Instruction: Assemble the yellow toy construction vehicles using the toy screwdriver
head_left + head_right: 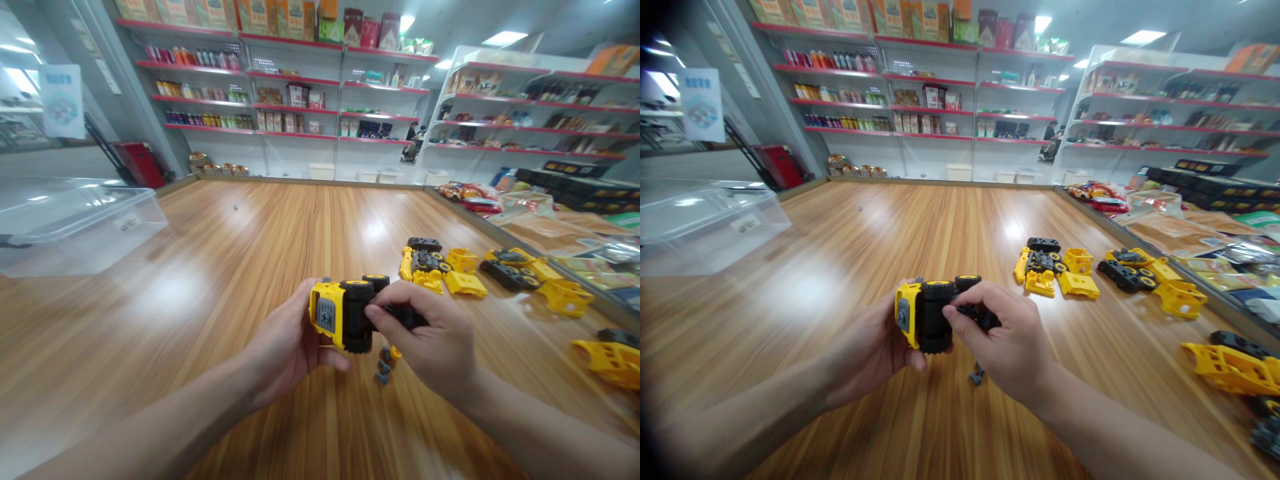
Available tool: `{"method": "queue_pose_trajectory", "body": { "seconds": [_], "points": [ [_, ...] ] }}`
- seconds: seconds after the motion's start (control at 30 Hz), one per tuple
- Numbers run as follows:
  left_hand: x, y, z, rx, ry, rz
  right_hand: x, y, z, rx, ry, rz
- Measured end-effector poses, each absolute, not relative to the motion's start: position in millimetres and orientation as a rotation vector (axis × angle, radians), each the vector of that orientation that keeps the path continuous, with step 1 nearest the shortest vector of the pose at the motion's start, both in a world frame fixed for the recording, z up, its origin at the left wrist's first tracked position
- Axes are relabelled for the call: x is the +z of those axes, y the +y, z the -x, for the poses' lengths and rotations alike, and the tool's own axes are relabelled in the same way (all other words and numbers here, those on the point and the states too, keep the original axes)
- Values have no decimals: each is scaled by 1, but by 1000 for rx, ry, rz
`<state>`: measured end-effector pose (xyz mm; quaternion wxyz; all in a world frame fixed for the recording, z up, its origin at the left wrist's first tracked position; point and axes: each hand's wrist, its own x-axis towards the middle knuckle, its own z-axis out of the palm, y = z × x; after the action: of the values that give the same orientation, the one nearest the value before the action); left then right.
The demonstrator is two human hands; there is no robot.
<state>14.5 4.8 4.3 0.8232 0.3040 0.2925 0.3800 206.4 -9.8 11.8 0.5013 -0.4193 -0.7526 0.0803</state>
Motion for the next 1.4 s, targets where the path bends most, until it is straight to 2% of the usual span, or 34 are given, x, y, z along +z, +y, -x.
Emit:
{"method": "queue_pose_trajectory", "body": {
  "seconds": [0.3,0.9,1.1,1.4],
  "points": [
    [5,2,-16,855,615,-661,7,-8,-207,258,-1819,1092],
    [-13,1,-11,982,797,-1256,8,-9,-206,212,-1855,1068],
    [-15,1,-11,966,900,-1267,11,-10,-204,220,-1928,948],
    [-9,6,-12,978,716,-1009,12,-8,-206,210,-1945,824]
  ]
}}
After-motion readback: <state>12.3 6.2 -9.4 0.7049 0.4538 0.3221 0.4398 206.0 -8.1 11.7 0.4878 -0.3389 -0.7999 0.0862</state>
